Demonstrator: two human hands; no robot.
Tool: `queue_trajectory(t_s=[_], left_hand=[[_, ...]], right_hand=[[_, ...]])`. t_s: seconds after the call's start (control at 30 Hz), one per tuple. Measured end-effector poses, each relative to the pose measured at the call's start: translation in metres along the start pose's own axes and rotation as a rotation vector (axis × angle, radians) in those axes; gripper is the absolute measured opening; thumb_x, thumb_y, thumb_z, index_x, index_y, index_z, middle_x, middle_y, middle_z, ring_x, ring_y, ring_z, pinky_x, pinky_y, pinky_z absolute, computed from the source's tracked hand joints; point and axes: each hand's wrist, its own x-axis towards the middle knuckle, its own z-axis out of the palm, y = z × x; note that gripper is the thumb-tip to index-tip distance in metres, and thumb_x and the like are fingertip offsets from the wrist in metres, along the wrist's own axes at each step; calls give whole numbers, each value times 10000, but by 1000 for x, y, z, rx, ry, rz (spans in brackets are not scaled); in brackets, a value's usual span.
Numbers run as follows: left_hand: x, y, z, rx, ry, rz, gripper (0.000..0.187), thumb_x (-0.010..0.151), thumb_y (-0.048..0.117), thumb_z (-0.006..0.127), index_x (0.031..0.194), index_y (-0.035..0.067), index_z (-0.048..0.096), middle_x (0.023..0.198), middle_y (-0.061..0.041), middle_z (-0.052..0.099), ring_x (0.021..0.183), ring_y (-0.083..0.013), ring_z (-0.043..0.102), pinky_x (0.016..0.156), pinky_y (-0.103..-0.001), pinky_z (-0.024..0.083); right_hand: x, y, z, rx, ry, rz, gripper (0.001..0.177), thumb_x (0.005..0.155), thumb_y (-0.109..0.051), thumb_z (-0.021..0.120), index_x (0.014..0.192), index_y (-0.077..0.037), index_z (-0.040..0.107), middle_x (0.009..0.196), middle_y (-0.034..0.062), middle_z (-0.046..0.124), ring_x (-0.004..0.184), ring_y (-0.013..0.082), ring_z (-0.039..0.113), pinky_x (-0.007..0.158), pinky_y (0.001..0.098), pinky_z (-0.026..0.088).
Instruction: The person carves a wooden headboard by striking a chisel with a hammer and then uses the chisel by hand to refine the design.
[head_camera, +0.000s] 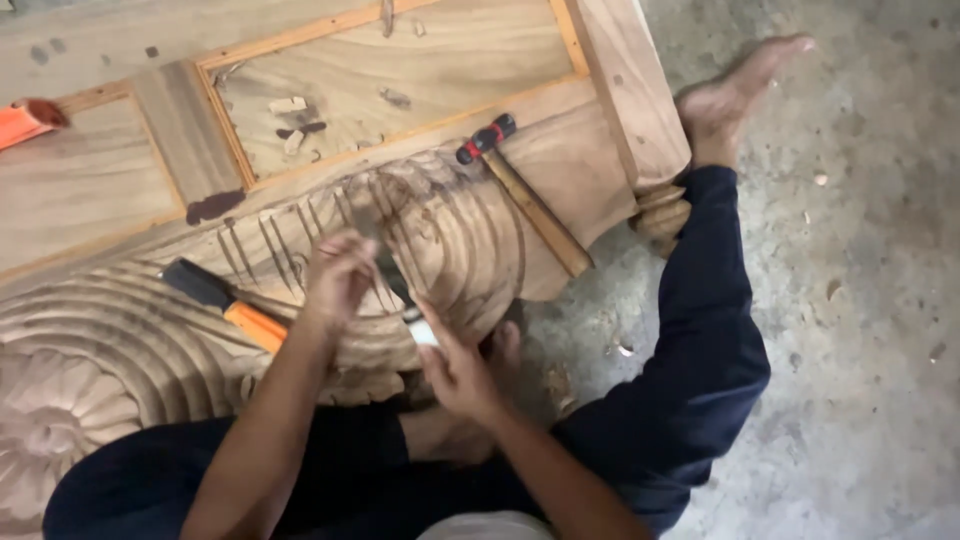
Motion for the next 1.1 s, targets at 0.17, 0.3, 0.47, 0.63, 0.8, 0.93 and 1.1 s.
queue_trajectory(t_s=[0.17,0.3,0.47,0.63,0.8,0.93,1.1], left_hand=[[-28,30,14,-166,43,84,110,984,134,724,1073,69,732,902,-13,735,738,-102,644,682,-250,536],[-49,-18,44,-62,161,-396,233,947,267,608,1146,150,641,917,2,733,771,-143,741,702,-325,648],[-79,-42,87,-204,160,-388,332,1042,368,579,1201,81,631,953,-71,773,789,-164,683,681,-325,615],[-74,-37,90,-425,284,-474,262,1023,336,499,1199,160,583,885,-89,754,775,-175,717,615,-357,581],[-57,-81,75,-408,208,-221,267,1075,275,452,1176,56,566,849,-158,734,650,-205,696,583,-331,598],[-61,-62,81,-387,171,-220,297,1123,273,437,1195,19,575,872,-197,748,651,-201,709,587,-301,605],[-64,-31,88,-346,212,-318,299,1085,314,405,1144,58,548,849,-145,736,491,-190,593,396,-330,479]], right_hand=[[-9,-11,10,-413,-35,-143,659,1072,-181,536,1675,-166,271,866,17,579,612,77,546,547,229,471],[-25,28,-29,-370,92,-77,694,1038,-160,571,1657,-162,257,865,30,604,614,87,579,536,241,483],[-38,23,-7,-222,245,7,732,983,-128,603,1639,-171,281,946,54,625,633,109,625,522,264,516],[-29,8,30,-210,303,30,742,966,-164,576,1637,-216,264,945,63,627,520,108,570,424,236,460],[-28,21,32,-241,370,4,725,977,-130,545,1640,-224,268,913,64,601,506,111,551,418,241,452],[-21,18,34,-236,389,1,713,979,-121,537,1637,-217,281,884,77,595,490,109,541,399,241,440],[-15,14,33,-190,365,1,704,980,-113,524,1634,-199,278,881,71,585,483,97,528,388,228,421]])
